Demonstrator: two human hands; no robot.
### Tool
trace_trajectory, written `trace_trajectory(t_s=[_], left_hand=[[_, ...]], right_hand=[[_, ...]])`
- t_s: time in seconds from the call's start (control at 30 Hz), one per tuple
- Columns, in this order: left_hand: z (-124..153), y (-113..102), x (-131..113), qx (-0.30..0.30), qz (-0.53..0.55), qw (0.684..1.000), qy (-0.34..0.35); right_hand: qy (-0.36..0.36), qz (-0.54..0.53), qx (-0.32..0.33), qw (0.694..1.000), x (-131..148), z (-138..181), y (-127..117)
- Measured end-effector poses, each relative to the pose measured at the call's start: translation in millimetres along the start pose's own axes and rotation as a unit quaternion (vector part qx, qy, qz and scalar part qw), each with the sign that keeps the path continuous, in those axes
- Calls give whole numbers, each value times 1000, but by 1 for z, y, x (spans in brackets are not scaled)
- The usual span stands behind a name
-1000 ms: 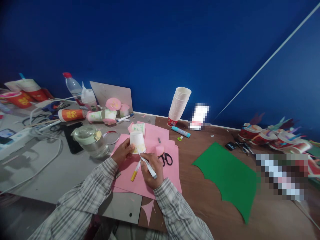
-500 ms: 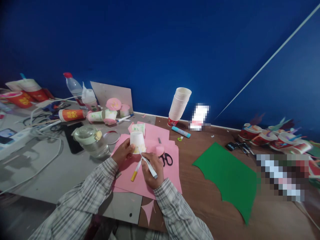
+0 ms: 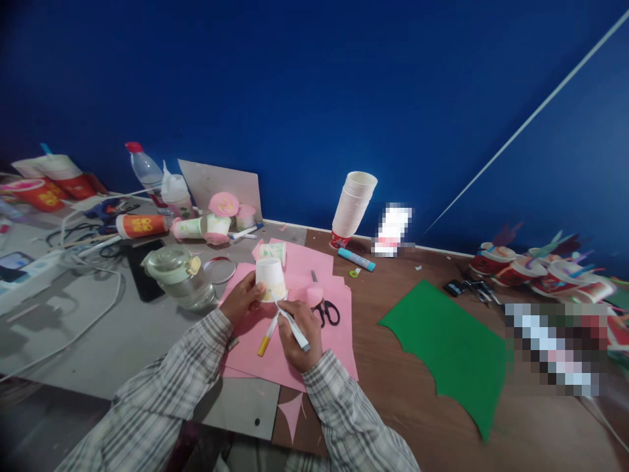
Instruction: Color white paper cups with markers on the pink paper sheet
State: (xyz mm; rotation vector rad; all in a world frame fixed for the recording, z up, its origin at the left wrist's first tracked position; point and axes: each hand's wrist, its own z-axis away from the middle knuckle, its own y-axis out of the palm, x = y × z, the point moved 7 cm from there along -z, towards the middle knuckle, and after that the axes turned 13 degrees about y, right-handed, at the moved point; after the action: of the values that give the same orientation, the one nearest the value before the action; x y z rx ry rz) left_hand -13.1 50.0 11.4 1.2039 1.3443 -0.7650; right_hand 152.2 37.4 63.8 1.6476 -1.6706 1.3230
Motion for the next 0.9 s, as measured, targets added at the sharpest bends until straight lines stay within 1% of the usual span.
trace_trajectory(t_s=[0.17,0.27,0.4,0.5,0.6,0.7,0.77,0.83,0.9], left_hand=[[0,-1,2,-4,15,1000,6],[1,0,-1,-3,6,1000,6],[2,0,-4,-7,0,1000,12],[1,1,-4,-5,-2,1000,9],[0,-1,-3,-12,-15,1000,-1],[-1,-3,-1,-22,-36,999,-12],[-1,-4,-2,-27,-42,999,-13],[-1,-5,-3,-33,-45,998,-9],[-1,-4,-4,-25,-36,999,-7]], right_hand=[[-6,2,3,1000,0,1,0],[6,1,5,1000,-2,0,1],[-7,2,4,1000,0,0,1],[-4,-1,7,1000,-1,0,1],[19,-22,-2,1000,-5,0,-1],[74,-96,-27,992,-15,0,-4],[98,-140,-33,985,-20,0,-3],[98,-140,-34,985,-21,-1,-2],[85,-104,-39,990,-17,-1,-3]])
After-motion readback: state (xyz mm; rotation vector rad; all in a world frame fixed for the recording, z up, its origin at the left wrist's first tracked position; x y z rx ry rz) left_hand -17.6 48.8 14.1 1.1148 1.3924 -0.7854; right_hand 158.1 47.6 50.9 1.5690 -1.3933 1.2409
